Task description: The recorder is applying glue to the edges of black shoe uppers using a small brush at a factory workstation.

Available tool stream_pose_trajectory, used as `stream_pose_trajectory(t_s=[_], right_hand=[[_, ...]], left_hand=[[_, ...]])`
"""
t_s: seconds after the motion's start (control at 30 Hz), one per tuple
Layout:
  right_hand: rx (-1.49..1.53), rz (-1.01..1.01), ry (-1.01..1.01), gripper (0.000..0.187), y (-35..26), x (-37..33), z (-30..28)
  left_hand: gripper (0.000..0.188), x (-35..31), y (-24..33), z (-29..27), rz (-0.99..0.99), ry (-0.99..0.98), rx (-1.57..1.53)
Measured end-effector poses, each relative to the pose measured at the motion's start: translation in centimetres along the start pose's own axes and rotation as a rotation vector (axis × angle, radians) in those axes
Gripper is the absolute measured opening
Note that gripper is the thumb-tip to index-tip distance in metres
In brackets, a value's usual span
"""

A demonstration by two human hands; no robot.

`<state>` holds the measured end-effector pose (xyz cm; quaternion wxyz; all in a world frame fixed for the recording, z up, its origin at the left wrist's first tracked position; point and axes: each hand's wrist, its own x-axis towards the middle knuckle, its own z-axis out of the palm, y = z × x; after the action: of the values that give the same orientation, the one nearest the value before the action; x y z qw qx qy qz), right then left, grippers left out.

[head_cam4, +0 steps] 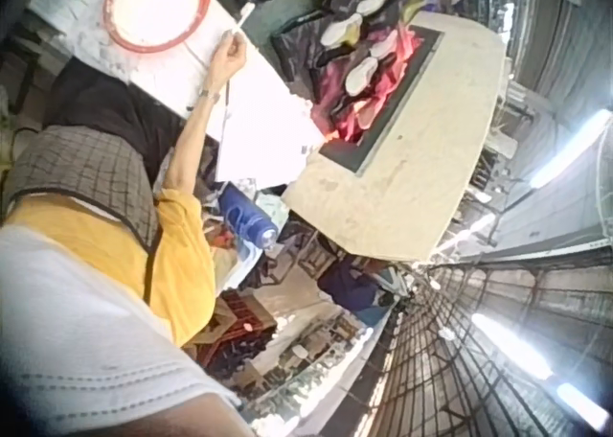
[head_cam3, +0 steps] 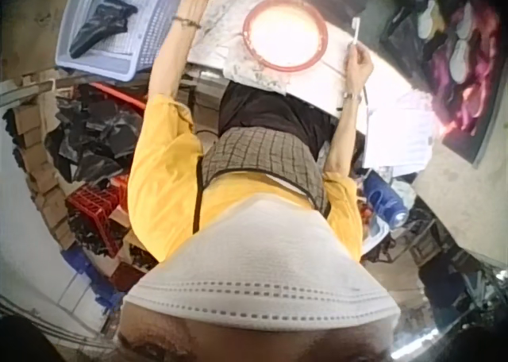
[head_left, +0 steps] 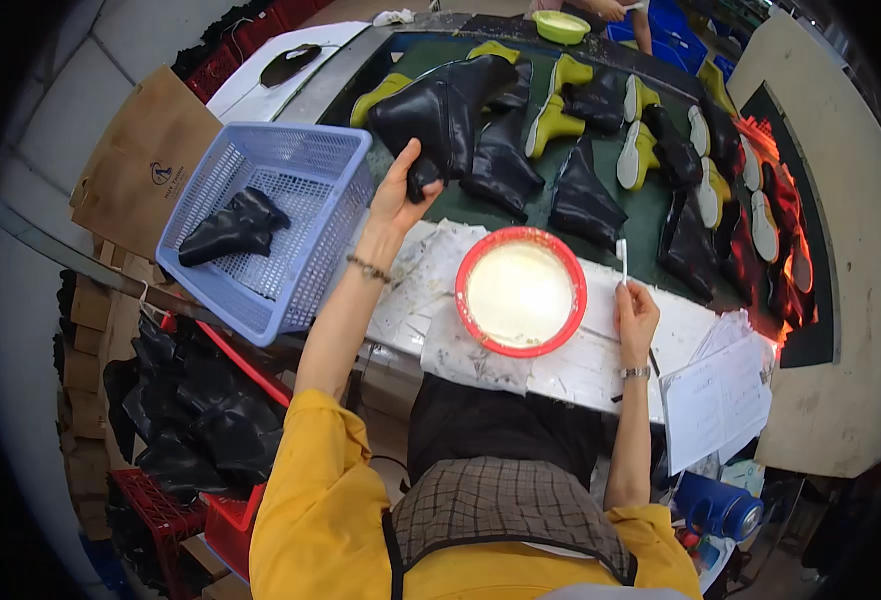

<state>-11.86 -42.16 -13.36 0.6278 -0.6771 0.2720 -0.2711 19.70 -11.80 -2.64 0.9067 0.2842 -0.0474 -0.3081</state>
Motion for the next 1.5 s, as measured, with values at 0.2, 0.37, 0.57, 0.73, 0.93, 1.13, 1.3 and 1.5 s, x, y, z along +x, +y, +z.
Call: stream_pose_trajectory(t_s=[0.2,0.37,0.57,0.73,0.93,1.13,1.3,1.5], right_hand=[[-0.051,0.021,0.044,0.016,0.6,-0.1,-0.6],[-0.060,0.034,0.014,0.020,0.2,0.1,0.4],[-0.144,0.045,0.006,0.029,-0.1,-0.4,-1.2],[-0.175,0.006,0.022,0.028,-0.7,-0.1,-0.4],[-0.056,0.058,0.040,0.016,0.1,-0.8,0.4],[0.017,0.021,0.105,0.009,0.2,-1.0,-0.2],[0.018,-0.024,0.019,0.011,0.7,-0.6,0.6],[-0.045,-0.036,0.009,0.012,1.6,0.1,-1.0]], left_hand=[[0.027,11.2,0.9,-2.9,0.090,0.093,-0.115],[0.036,15.2,3.4,-8.1,0.311,0.254,-0.035],[0.062,20.0,4.5,-4.1,0.479,0.507,0.824],[0.077,26.2,8.3,-4.8,0.786,0.606,1.792],[0.107,25.3,11.9,-2.4,0.555,0.374,2.433],[0.030,9.2,22.0,-0.9,1.262,0.380,2.334],[0.047,-11.2,32.5,-14.1,-0.019,1.310,2.399],[0.132,-13.5,25.4,-22.6,-0.038,1.424,1.337]])
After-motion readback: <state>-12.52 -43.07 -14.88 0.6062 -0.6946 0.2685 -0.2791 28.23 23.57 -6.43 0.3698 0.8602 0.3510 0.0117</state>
